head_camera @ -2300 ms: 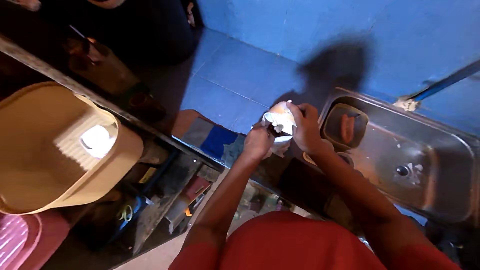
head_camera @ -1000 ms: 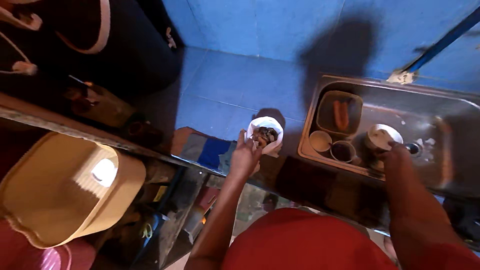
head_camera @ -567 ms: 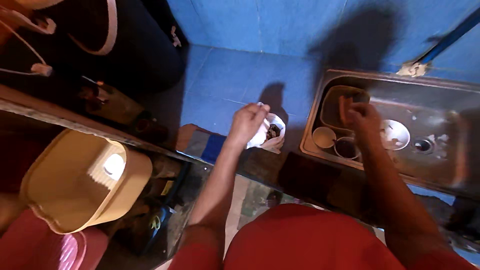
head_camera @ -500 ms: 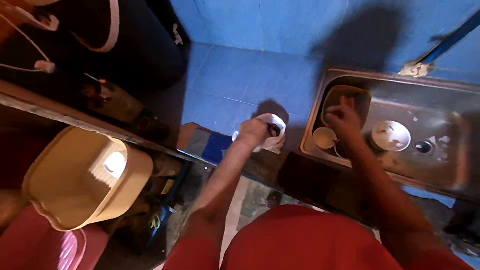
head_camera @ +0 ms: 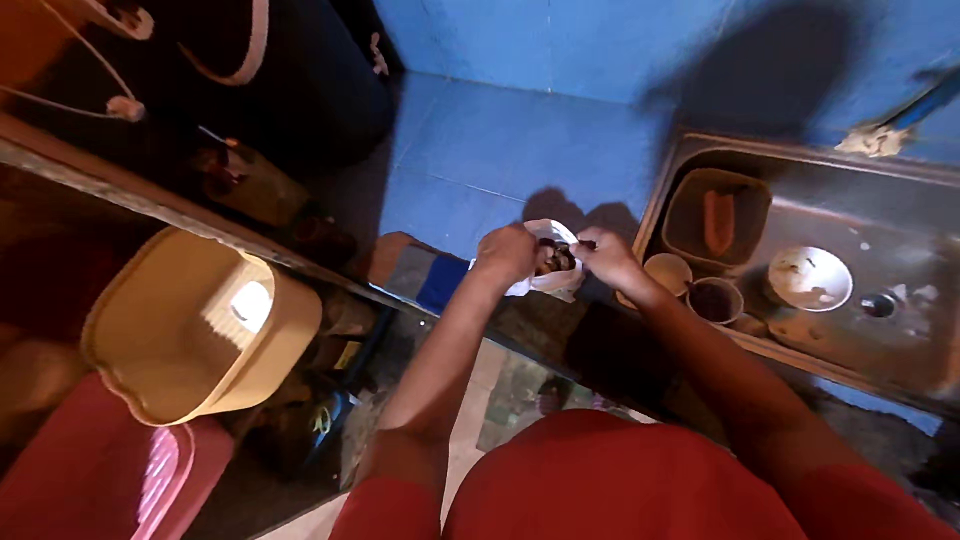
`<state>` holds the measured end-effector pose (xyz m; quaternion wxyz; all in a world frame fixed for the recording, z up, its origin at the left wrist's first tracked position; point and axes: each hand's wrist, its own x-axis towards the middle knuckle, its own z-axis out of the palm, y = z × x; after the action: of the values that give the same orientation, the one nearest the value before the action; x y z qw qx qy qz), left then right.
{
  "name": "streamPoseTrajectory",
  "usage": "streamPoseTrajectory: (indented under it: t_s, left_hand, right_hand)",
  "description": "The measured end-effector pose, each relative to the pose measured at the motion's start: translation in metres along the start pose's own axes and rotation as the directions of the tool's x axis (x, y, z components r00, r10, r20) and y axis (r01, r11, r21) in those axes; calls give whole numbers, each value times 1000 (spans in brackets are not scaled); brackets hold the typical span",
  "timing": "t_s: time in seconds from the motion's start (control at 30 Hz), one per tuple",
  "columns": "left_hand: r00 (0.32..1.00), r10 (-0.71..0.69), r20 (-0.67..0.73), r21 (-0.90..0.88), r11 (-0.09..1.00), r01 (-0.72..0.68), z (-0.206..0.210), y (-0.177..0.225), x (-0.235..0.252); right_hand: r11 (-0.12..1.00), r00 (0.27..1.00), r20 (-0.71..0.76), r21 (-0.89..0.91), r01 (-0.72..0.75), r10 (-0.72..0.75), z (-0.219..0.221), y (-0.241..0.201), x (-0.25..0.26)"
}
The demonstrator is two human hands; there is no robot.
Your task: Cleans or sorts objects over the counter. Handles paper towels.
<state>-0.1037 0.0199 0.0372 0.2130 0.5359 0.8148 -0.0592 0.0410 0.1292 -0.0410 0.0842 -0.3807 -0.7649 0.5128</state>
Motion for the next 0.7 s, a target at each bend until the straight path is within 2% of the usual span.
streamPoseTrajectory:
  t_s: [0.13,0.33,0.43,0.5,0.57,0.6,0.63,0.7]
  left_hand:
    - [994,62,-95,-58,996,-68,12,-8,-1]
    - [995,83,-57,-27,996,-85,27,-14,-7]
    - [993,106,-56,-5,994,-107,31,-14,-14]
    - [993,107,-43,-7,994,-108,30,-12,-17]
    - [992,117,-56,-15,993,-118,28,-11,-18]
    - [990,120,-81,-22,992,-122,27,-11,-18]
    - [988,119,-100,-33,992,-123,24,-11,-19]
    - [983,112,-143,-43,992,-119,20,-16,-22]
  right_hand:
    - [1000,1000,-7,15,-8,8,2,-2,1]
    - [1000,998,-61,19,23,-22,5,-6,-10]
    - [973,965,-177,-165,164,-193,7,-14,-23]
    - [901,886,-213,-240,362,-412,14,-17,-30]
    - [778,780,-152,-315,544,-607,22,-19,-32]
    - [714,746,-93,-385,584,-660,24,-16,-28]
    - [668,742,-37,-467,579,-669,24,-13,-22]
    - [657,810,30,-567,497,-586,20,-6,-10]
